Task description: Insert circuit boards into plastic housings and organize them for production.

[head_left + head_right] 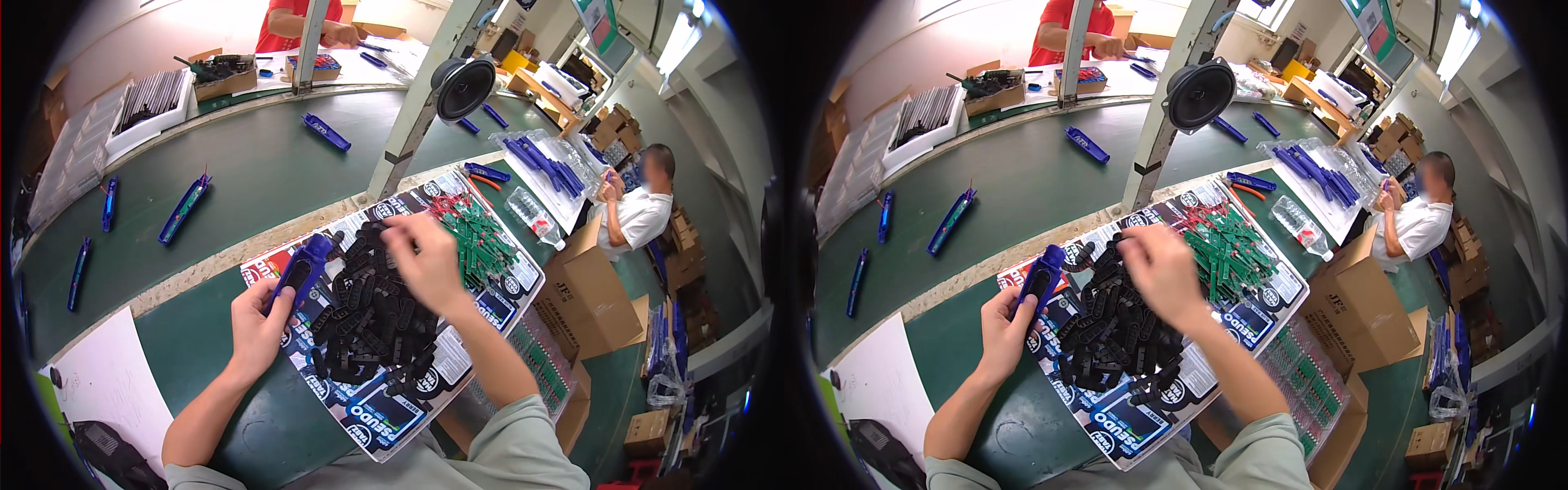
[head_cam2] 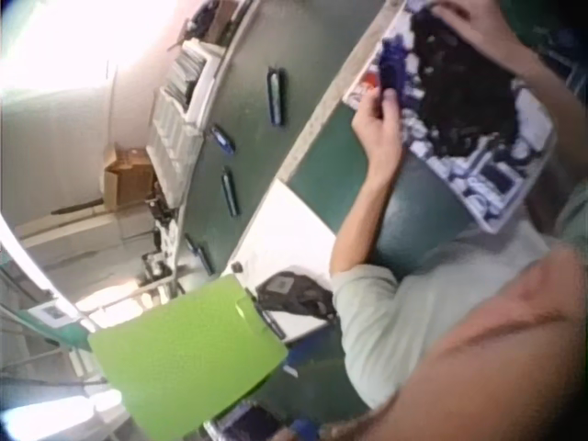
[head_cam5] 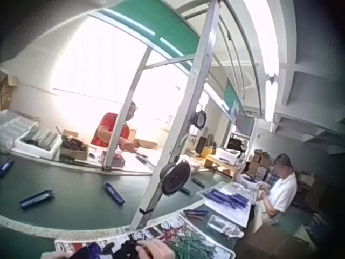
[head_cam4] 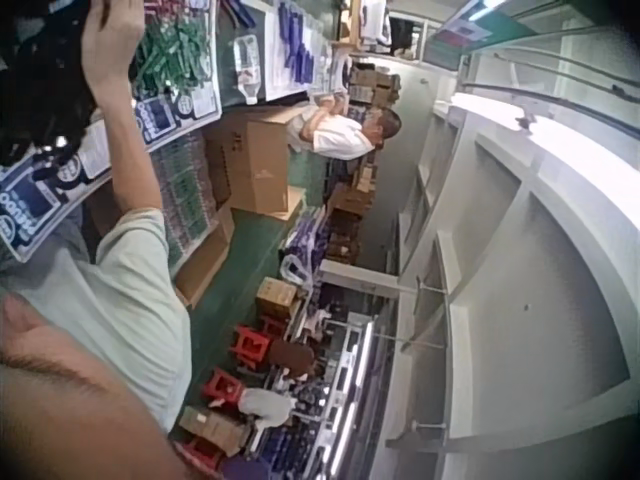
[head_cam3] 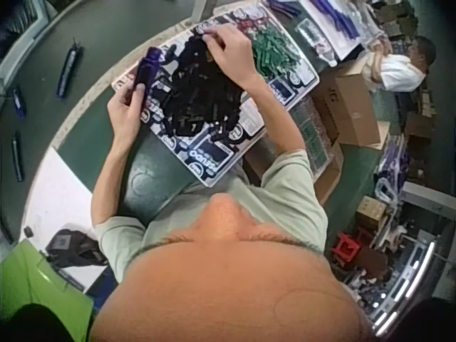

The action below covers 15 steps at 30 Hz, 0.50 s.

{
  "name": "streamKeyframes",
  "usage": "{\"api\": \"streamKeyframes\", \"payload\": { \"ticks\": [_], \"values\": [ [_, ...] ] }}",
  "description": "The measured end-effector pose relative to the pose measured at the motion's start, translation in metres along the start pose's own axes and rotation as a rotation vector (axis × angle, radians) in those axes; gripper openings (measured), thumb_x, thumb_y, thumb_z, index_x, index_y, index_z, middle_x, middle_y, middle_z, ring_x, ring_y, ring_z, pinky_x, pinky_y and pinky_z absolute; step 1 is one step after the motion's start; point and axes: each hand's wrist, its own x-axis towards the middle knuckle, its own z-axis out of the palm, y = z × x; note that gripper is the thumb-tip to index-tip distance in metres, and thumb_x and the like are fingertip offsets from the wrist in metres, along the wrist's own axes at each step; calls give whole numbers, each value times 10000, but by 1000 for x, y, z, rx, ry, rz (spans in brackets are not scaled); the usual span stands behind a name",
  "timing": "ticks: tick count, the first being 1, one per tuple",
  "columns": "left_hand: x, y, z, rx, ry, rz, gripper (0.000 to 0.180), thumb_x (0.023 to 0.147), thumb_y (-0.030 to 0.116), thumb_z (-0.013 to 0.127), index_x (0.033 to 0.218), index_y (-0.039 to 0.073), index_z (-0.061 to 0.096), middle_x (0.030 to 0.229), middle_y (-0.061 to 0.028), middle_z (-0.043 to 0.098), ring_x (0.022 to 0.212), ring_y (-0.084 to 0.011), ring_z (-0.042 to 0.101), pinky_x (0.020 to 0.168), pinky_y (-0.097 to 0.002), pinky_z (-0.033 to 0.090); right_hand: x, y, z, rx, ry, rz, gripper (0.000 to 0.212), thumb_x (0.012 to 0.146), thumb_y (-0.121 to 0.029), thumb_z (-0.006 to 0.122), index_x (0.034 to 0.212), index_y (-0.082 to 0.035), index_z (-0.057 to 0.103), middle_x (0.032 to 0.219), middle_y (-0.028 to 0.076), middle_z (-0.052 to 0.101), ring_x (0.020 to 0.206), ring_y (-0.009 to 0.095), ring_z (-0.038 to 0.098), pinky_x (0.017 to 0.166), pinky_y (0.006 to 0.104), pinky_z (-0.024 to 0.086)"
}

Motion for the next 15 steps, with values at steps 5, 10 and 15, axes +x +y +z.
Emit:
{"api": "streamKeyframes", "payload": {
  "ticks": [5, 10, 15],
  "values": [
    [4, -1, 6, 18, -32, 10, 157, 1005, 125, 618, 1031, -20, 675, 811, -19, 681, 629, -44, 604, 521, -195, 456, -4, 81, -46, -680, -220, 55, 162, 848, -119, 727, 984, -32, 711, 951, 146, 648, 977, 340, 626, 863, 448, 497],
    [2, -3, 2, 12, -40, 17, 166, 1004, 131, 623, 1042, -21, 679, 809, -13, 677, 636, -40, 603, 529, -194, 456, -11, 97, -38, -828, -256, 32, 122, 826, -117, 702, 896, -37, 642, 919, 134, 642, 953, 322, 620, 858, 432, 479],
    [2, -4, -3, -24, -47, -53, 197, 1013, 154, 614, 1084, -15, 686, 819, -15, 689, 630, -38, 586, 539, -207, 461, -1, 53, -48, -556, -147, 3, 164, 804, -99, 726, 851, -42, 579, 853, 128, 632, 799, 328, 618, 729, 434, 480]
  ]
}}
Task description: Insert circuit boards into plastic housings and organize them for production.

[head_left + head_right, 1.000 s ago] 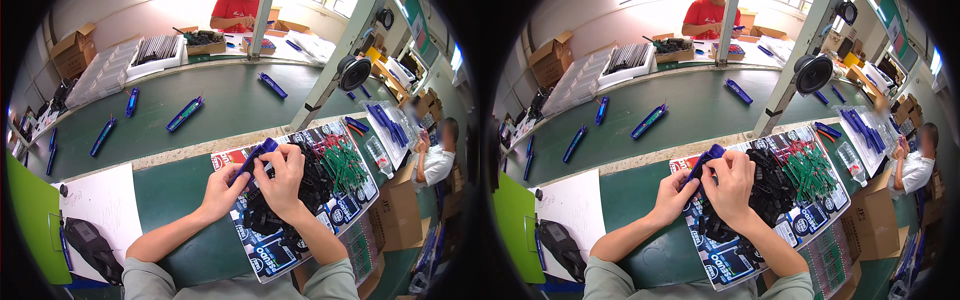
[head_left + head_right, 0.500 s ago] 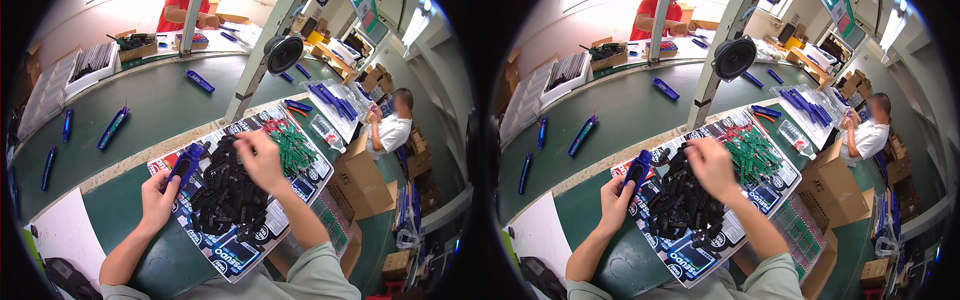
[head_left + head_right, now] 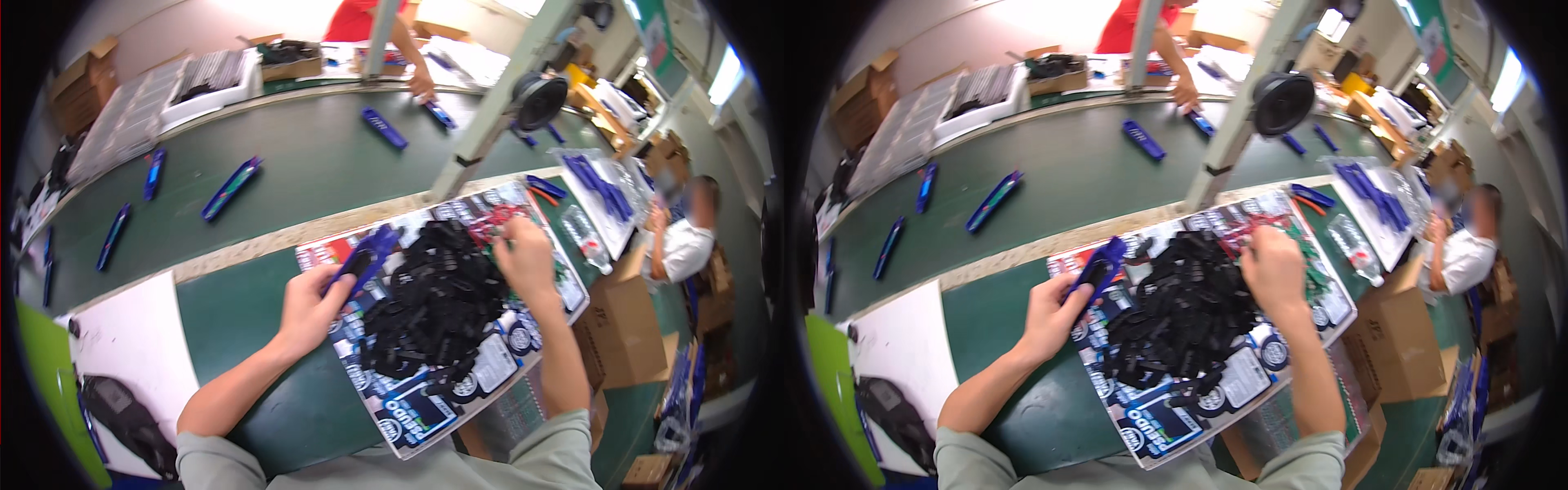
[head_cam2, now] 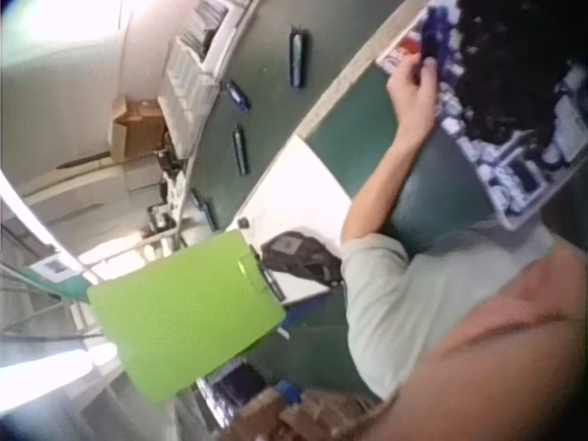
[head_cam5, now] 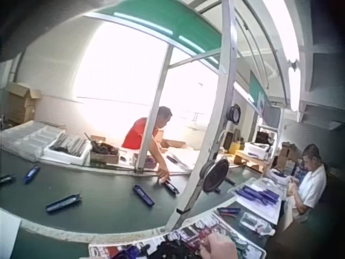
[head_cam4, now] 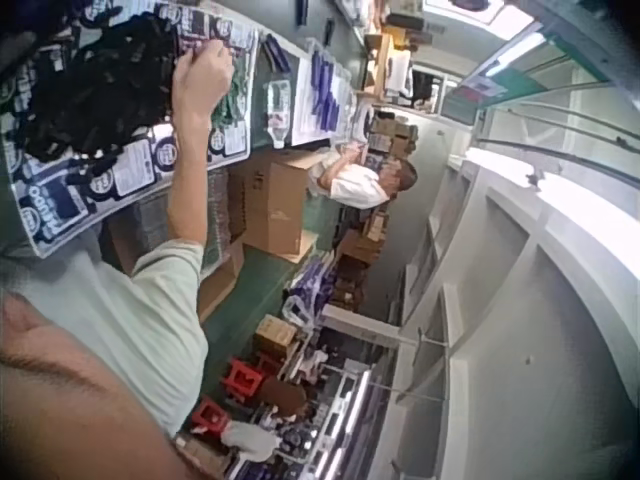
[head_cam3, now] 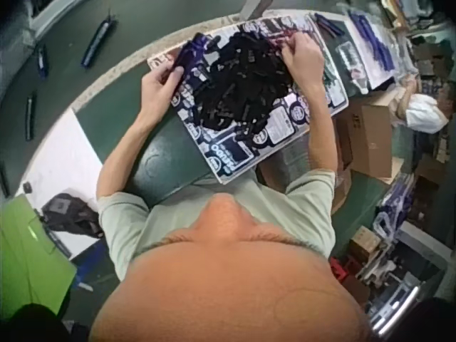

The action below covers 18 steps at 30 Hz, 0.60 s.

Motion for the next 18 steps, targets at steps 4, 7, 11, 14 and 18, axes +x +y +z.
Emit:
{"api": "streamKeyframes", "payload": {
  "ticks": [4, 7, 11, 14, 18],
  "values": [
    [4, 0, 2, -136, -84, -37, 245, 1030, 157, 588, 1197, -14, 642, 884, -48, 702, 636, -52, 588, 567, -213, 489, 5, -32, -44, 633, -146, 217, 249, 825, -37, 784, 849, -55, 537, 796, 16, 612, 612, 113, 528, 553, 274, 421],
    [6, 0, 3, -319, -117, -76, 256, 1032, 171, 598, 1215, -6, 629, 918, -64, 696, 662, -76, 603, 603, -232, 508, 8, -62, -49, 1144, -320, 298, 280, 849, 24, 785, 920, -66, 529, 853, -38, 624, 664, 13, 549, 584, 178, 448],
    [3, 4, 3, -435, -178, -103, 371, 1079, 317, 497, 1296, 28, 579, 1026, -61, 682, 805, -100, 626, 730, -262, 522, 6, -110, -37, 1452, -330, 257, 350, 820, 53, 802, 1002, -31, 515, 896, 23, 651, 787, 76, 675, 699, 196, 552],
    [-4, 9, 5, -458, -179, -97, 404, 1093, 346, 448, 1327, 37, 560, 1062, -63, 676, 875, -111, 630, 784, -272, 515, 10, -149, -32, 1476, -307, 275, 338, 847, 26, 791, 1071, -9, 540, 905, 22, 655, 743, 63, 651, 644, 181, 515],
    [-7, 5, 11, -424, -119, -29, 407, 1093, 326, 456, 1363, 36, 547, 1058, -55, 672, 883, -113, 639, 787, -276, 521, 8, -171, -12, 1379, -213, 286, 200, 908, -30, 750, 1052, 20, 620, 855, 25, 656, 663, 55, 610, 564, 174, 475]
  ]
}}
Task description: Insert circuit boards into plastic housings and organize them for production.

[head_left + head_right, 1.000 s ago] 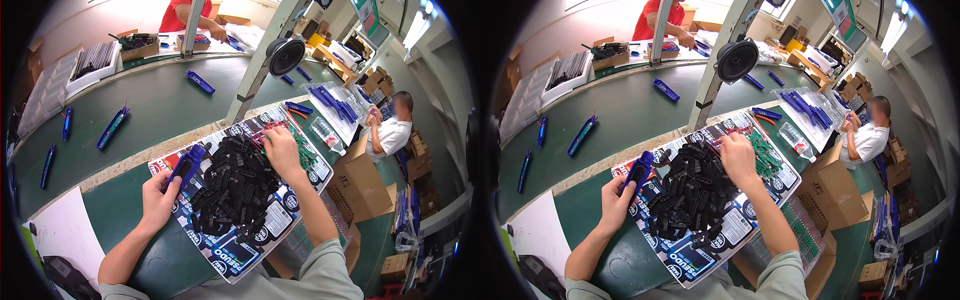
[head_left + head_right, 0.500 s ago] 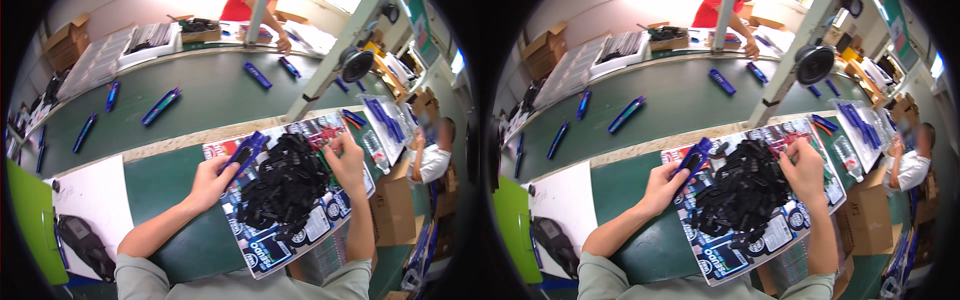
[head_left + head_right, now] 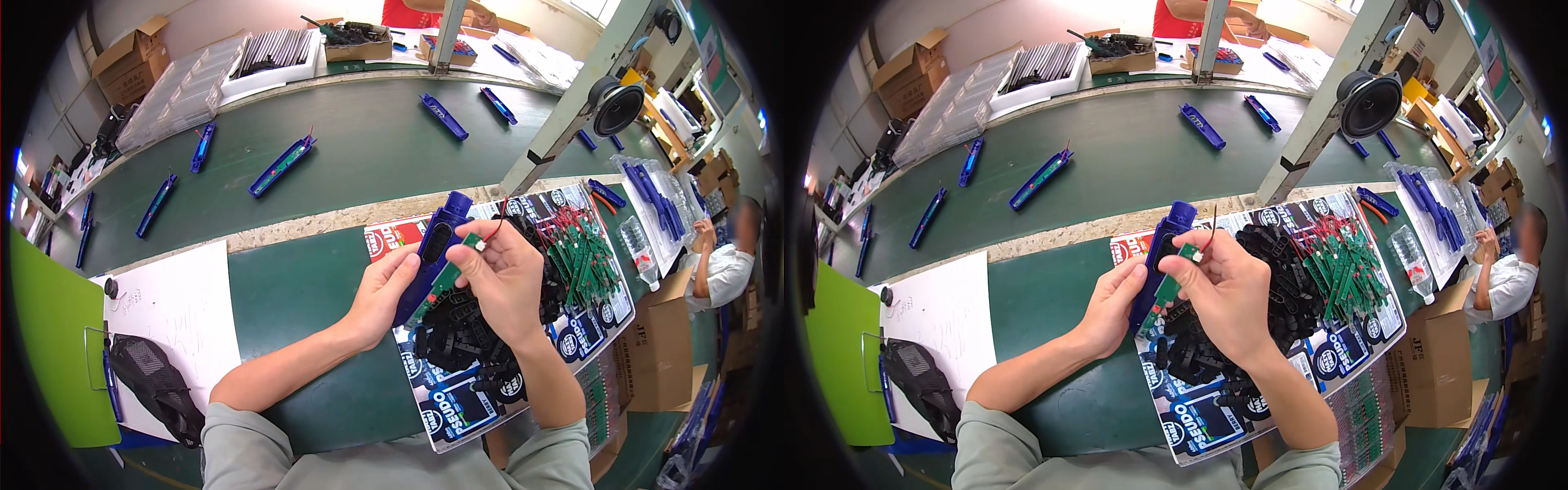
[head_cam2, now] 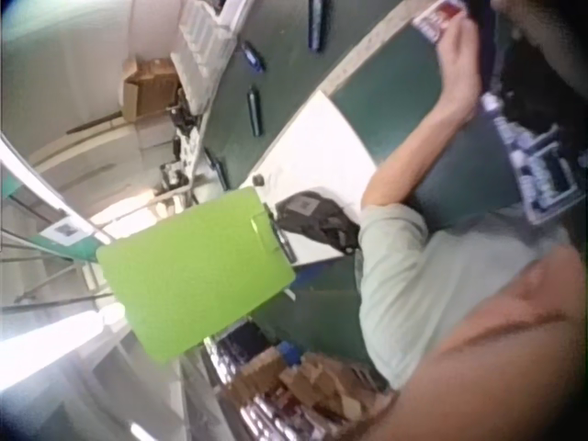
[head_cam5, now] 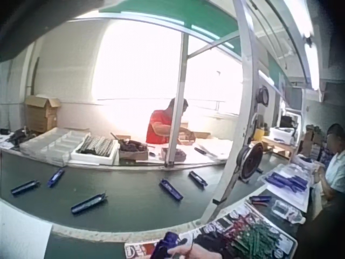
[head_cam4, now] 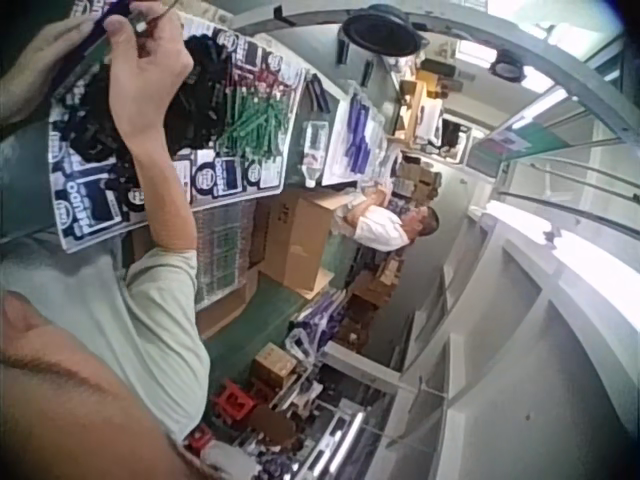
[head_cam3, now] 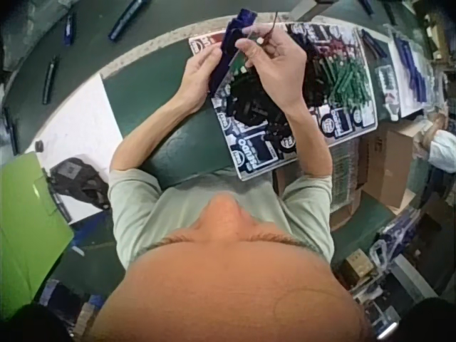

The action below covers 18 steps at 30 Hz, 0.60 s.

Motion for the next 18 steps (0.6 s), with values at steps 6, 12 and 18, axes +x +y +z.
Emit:
{"api": "streamKeyframes", "payload": {
  "ticks": [6, 12, 18],
  "values": [
    [-2, 5, 1, -12, 22, 29, 403, 1091, 310, 463, 1371, 36, 554, 1055, -44, 672, 880, -113, 647, 790, -274, 530, 3, 3, 10, -85, 13, -92, 215, 929, -30, 720, 1100, 40, 610, 852, 51, 678, 757, 77, 650, 656, 219, 525],
    [-1, 6, 0, -25, 16, 48, 395, 1090, 303, 466, 1361, 33, 563, 1068, -43, 675, 887, -109, 646, 792, -271, 528, 0, 15, 3, -130, 21, -169, 263, 922, 15, 701, 1161, 25, 591, 910, 59, 684, 783, 85, 658, 698, 224, 510],
    [2, 2, -1, -23, 68, 76, 392, 1089, 290, 474, 1369, 29, 559, 1137, -52, 672, 907, -109, 644, 815, -276, 533, -8, 14, -9, -226, 38, -236, 298, 948, 44, 662, 1240, 53, 604, 930, 54, 680, 792, 72, 641, 681, 186, 487]
  ]
}}
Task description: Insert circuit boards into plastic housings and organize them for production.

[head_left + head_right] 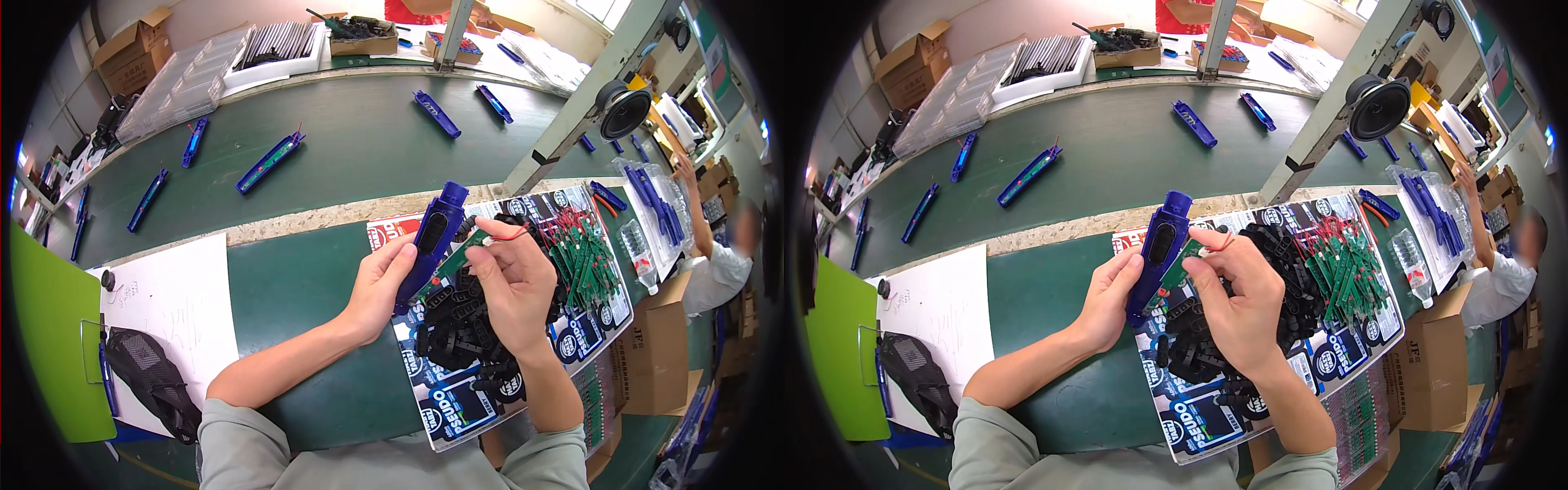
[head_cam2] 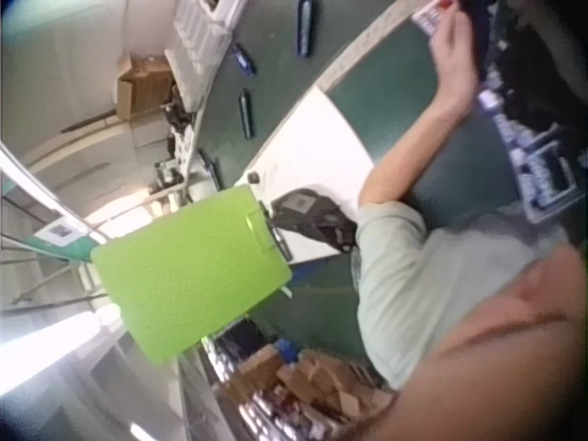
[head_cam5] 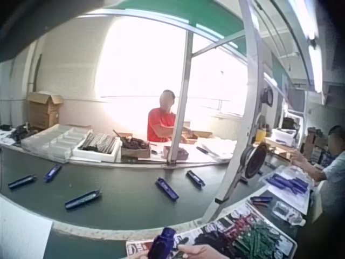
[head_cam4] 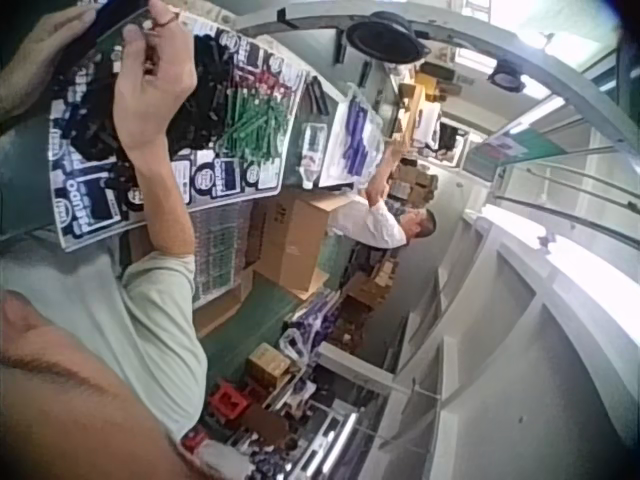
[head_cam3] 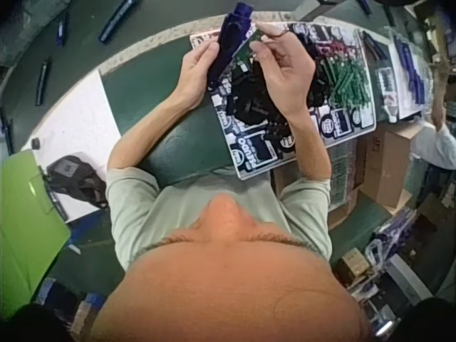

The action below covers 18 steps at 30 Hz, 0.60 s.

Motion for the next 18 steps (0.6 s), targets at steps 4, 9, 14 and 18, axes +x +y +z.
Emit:
{"api": "streamKeyframes", "payload": {
  "ticks": [4, 9, 14, 18],
  "values": [
    [-2, 1, 3, -12, 1, -13, 398, 1089, 296, 474, 1371, 28, 557, 1159, -56, 669, 918, -111, 644, 821, -278, 535, -3, 9, 14, 63, 113, -31, 296, 869, 81, 724, 1156, 18, 685, 910, 56, 652, 750, 82, 652, 668, 221, 513],
    [-2, 0, 1, -22, -54, -36, 398, 1088, 303, 479, 1368, 34, 562, 1102, -36, 669, 883, -106, 638, 794, -270, 528, -5, 13, 20, 83, 98, -34, 278, 879, 77, 716, 1150, 24, 680, 912, 66, 658, 734, 93, 667, 641, 232, 545],
    [-4, 2, 2, -23, -27, -55, 393, 1088, 303, 480, 1364, 38, 567, 1082, -31, 667, 864, -106, 636, 782, -265, 524, -4, 9, 21, 70, 21, -17, 265, 930, 82, 664, 1189, 56, 612, 876, 44, 672, 768, 70, 649, 685, 195, 516],
    [-4, 2, 4, -28, -24, -76, 390, 1089, 303, 477, 1359, 38, 570, 1078, -32, 668, 872, -108, 641, 784, -269, 531, -4, 12, 25, 118, 71, -29, 249, 897, 69, 699, 1142, 29, 683, 921, 73, 658, 742, 99, 681, 620, 240, 587]
  ]
}}
